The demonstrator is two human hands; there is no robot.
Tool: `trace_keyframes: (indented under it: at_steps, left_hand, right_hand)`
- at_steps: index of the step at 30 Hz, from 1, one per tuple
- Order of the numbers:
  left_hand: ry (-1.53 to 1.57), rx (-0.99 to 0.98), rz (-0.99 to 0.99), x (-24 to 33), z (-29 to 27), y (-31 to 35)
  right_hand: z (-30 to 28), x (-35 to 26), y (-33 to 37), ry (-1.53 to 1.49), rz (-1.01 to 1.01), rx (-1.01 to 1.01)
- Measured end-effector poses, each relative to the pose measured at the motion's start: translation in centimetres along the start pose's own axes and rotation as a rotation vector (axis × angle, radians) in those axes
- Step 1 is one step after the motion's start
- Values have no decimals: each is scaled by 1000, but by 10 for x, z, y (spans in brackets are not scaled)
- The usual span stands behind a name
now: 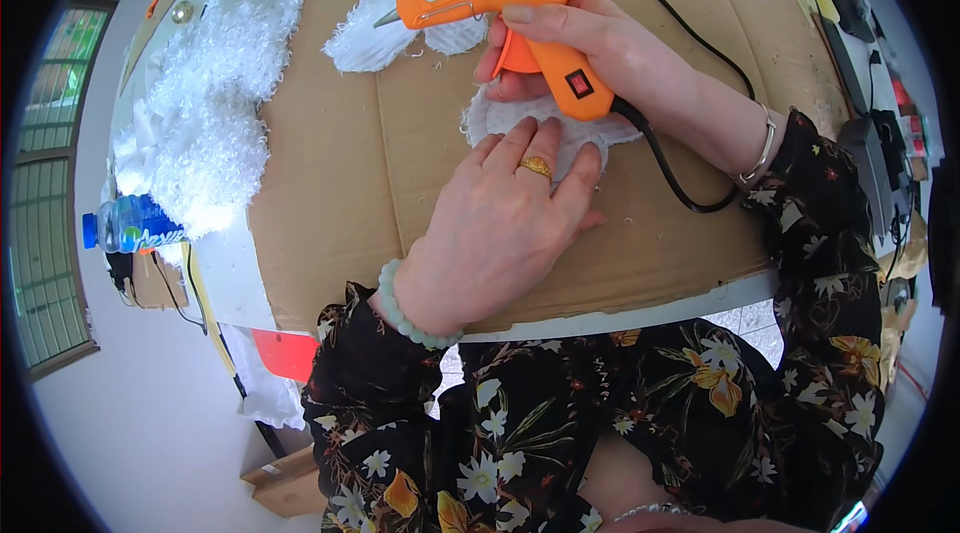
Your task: Use a hot glue gun to attach small pieces of white cotton or fluff onto a cardboard base to create a textured surface.
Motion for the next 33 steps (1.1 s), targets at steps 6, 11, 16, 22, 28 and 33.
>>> trace_keyframes:
  at_steps: [6,11,16,22,28,33]
  left_hand:
    - [-2,5,3,-2,1,1]
    - [-5,-1,7,-2,4,-1]
    - [0,-21,-7,-3,4,0]
    - [8,15,4,-3,4,0]
    - [14,7,-1,-2,0,-1]
    - [73,12,-3,-5,0,-2]
  right_hand:
    - [-11,-1,-8,6,-63,33]
    - [-23,-31,4,84,-204,111]
    - [-23,-54,42,220,-170,-28]
    - [-38,-32,78,375,51,-24]
    - [-38,-18,78,476,69,-42]
    - [-39,-18,77,571,121,-69]
Point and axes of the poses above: each hand's wrist, its own y-axis away from the middle knuckle, its own z-axis out of the palm, x = y × z, the point moved 9 cm from there along -y, towards the middle knuckle, and after that the axes turned 12 degrees about -z, right-handed, at the moved point
